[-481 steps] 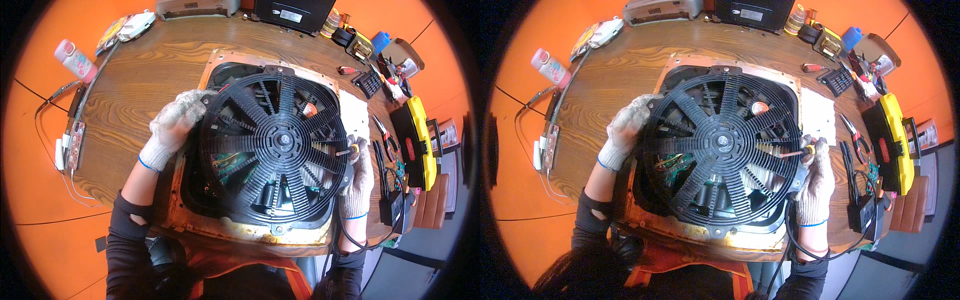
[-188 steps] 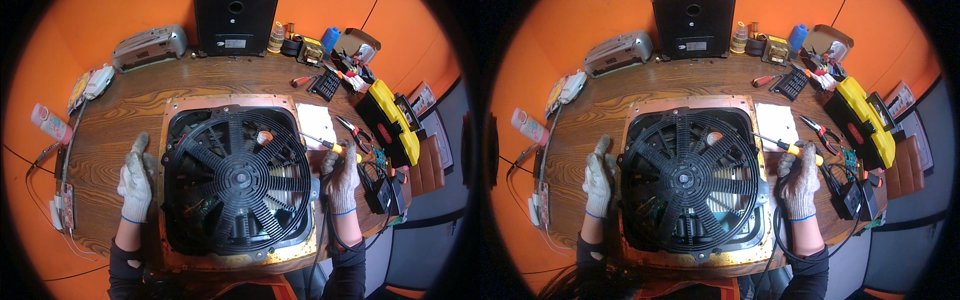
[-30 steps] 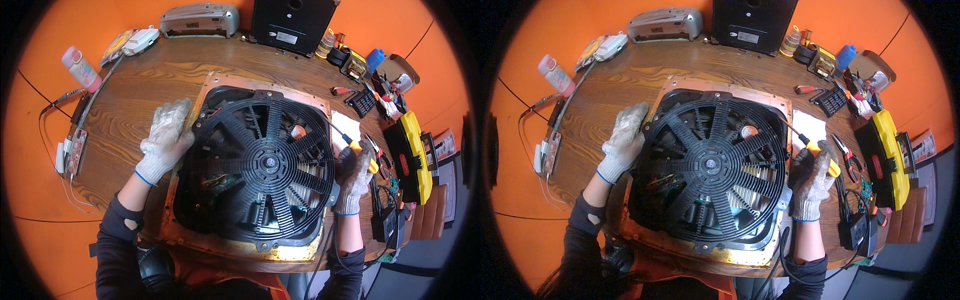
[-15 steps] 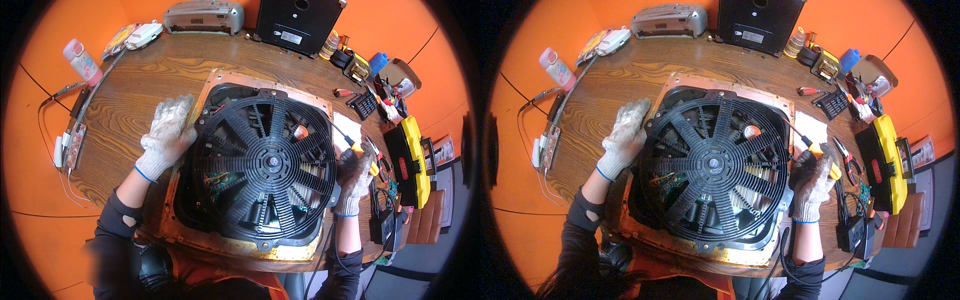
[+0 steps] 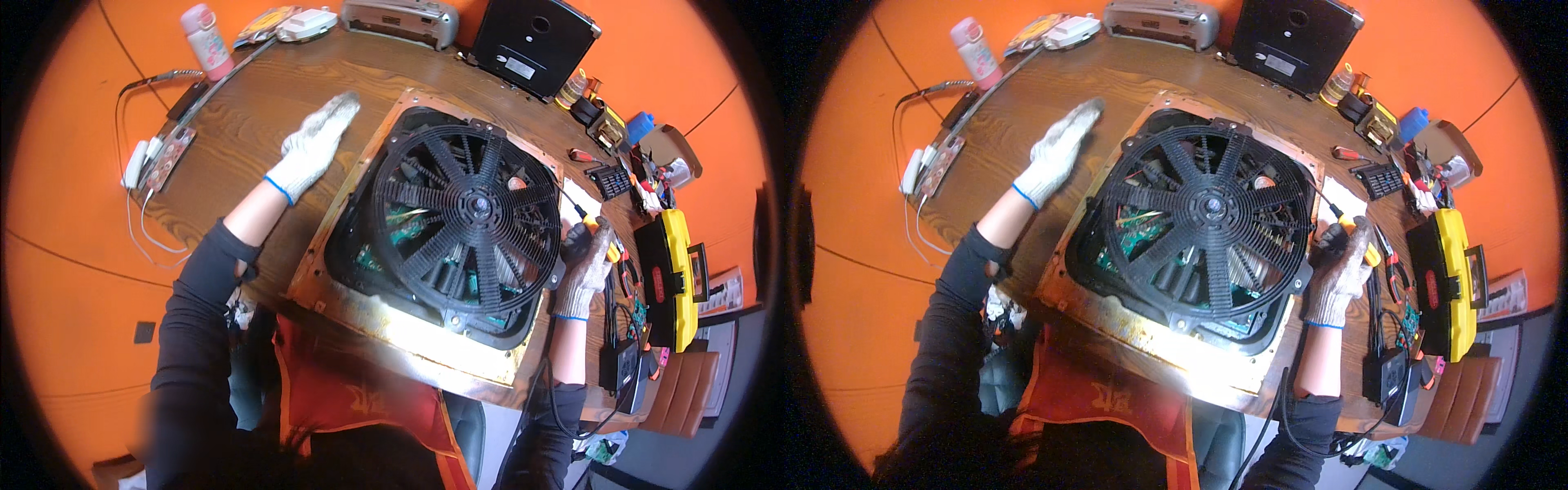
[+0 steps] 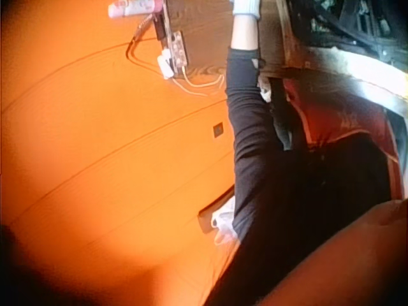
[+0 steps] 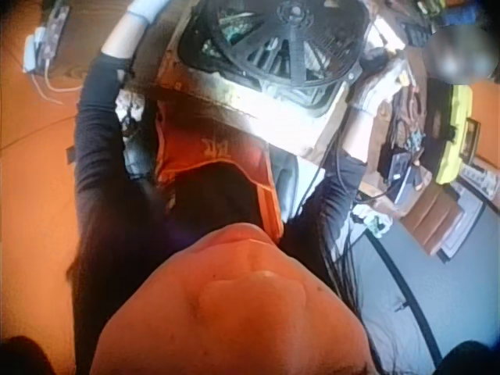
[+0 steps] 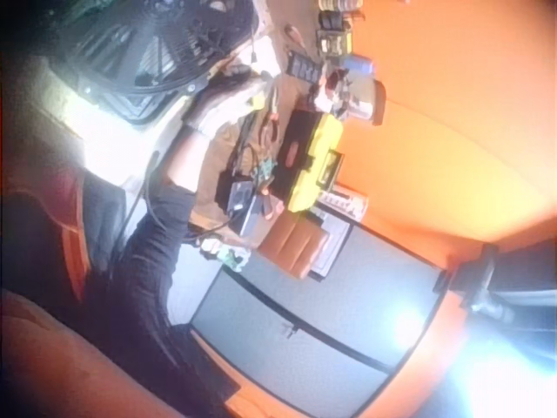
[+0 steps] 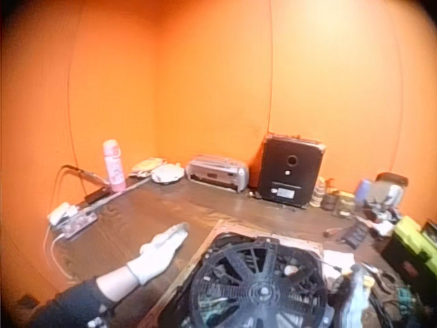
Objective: The person uses a screwdriver to remove screws from a black fan assembly mounted on a metal base. They then lift the fan off the base and place it on the table, leaving the base exposed.
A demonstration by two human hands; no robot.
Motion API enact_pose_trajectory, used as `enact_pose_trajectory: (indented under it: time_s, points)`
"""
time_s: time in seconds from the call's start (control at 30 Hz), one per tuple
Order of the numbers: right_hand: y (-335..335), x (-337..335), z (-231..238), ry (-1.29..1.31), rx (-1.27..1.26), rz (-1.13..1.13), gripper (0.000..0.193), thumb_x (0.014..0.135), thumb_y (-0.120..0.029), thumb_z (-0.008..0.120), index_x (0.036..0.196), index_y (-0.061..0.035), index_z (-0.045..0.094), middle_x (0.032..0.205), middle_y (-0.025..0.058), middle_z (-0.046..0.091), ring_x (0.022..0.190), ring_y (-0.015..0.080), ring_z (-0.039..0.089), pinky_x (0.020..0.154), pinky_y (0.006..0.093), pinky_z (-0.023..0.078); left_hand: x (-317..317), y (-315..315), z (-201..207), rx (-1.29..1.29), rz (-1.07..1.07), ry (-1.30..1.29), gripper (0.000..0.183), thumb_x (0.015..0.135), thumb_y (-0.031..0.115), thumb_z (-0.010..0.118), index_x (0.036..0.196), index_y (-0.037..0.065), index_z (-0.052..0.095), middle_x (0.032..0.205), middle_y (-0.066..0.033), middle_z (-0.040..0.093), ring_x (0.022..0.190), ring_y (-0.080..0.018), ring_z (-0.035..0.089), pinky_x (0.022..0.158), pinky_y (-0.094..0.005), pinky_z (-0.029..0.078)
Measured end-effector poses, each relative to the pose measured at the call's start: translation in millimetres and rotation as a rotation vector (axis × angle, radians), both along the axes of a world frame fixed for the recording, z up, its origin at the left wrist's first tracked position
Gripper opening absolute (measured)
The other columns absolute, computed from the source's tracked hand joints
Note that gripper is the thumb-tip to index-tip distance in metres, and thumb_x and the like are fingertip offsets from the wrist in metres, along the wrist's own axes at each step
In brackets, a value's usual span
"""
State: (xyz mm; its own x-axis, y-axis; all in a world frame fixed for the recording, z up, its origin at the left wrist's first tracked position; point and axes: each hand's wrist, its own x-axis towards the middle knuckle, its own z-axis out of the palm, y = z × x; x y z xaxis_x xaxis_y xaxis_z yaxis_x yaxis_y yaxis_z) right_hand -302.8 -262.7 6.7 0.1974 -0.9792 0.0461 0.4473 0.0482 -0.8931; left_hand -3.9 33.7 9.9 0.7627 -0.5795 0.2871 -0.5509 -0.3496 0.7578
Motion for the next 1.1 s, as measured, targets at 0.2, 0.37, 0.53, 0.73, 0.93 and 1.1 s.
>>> enact_pose_trajectory:
  time_s: [0.2,0.37,0.53,0.73,0.93,1.1]
  points:
    - [-14.9,-3.6,-12.0,-0.021,-0.045,0.103,0.034,0.084,-0.035,0.074,0.098,-0.0064,0.063,0.079,0.004,0.066,0.063,0.0136,0.062,0.056,0.0274,0.052,4.7,32.4,10.2,0.088,-0.04,-0.414,0.047,0.094,0.035,0.057,0.132,0.007,0.055,0.134,-0.0116,0.056,0.119,-0.0215,0.055,0.101,-0.0303,0.042]
    - [-22.2,-3.2,-15.0,-0.016,-0.075,0.172,0.033,0.088,-0.035,0.07,0.095,-0.0038,0.062,0.08,0.0052,0.064,0.065,0.0144,0.063,0.059,0.0283,0.053,4.8,39.9,22.5,-0.269,0.249,0.242,0.046,0.092,0.037,0.061,0.128,0.008,0.059,0.124,-0.0086,0.063,0.101,-0.0137,0.062,0.094,-0.0251,0.046]
    - [-27.6,-3.9,-19.2,-0.058,-0.047,0.126,0.033,0.087,-0.033,0.071,0.096,-0.003,0.062,0.078,0.0052,0.064,0.065,0.0137,0.062,0.059,0.0269,0.052,-3.6,57.9,28.2,0.292,0.219,-0.512,0.042,0.099,0.036,0.041,0.132,0.014,0.055,0.139,-0.0126,0.051,0.131,-0.0283,0.044,0.111,-0.0348,0.033]
    - [-27.7,-6.6,-17.8,0.013,-0.055,0.171,0.031,0.088,-0.032,0.069,0.1,-0.003,0.064,0.074,0.0044,0.064,0.06,0.0117,0.058,0.055,0.0247,0.047,-29.9,87.3,17.8,0.125,0.224,-0.31,0.036,0.095,0.029,0.049,0.127,0.018,0.059,0.139,-0.0134,0.05,0.13,-0.0299,0.045,0.109,-0.0382,0.036]
    - [-34.3,-11.7,-23.2,0.358,-0.151,0.065,0.044,0.091,-0.036,0.064,0.125,-0.0086,0.06,0.11,0.0088,0.063,0.095,0.0153,0.059,0.086,0.0296,0.048,-75.1,150.3,15.4,0.332,0.346,-0.538,0.032,0.087,0.023,0.059,0.117,0.016,0.066,0.136,-0.0197,0.051,0.129,-0.0378,0.043,0.11,-0.045,0.034]
    - [-63.2,-22.9,-42.4,0.363,-0.286,0.148,0.046,0.091,-0.036,0.063,0.128,-0.0107,0.057,0.109,0.0096,0.063,0.094,0.0177,0.06,0.086,0.0325,0.048,-108.6,177.1,10.5,0.385,0.324,-0.443,0.031,0.08,0.028,0.067,0.107,0.013,0.071,0.136,-0.0219,0.049,0.13,-0.0447,0.039,0.107,-0.0473,0.034]
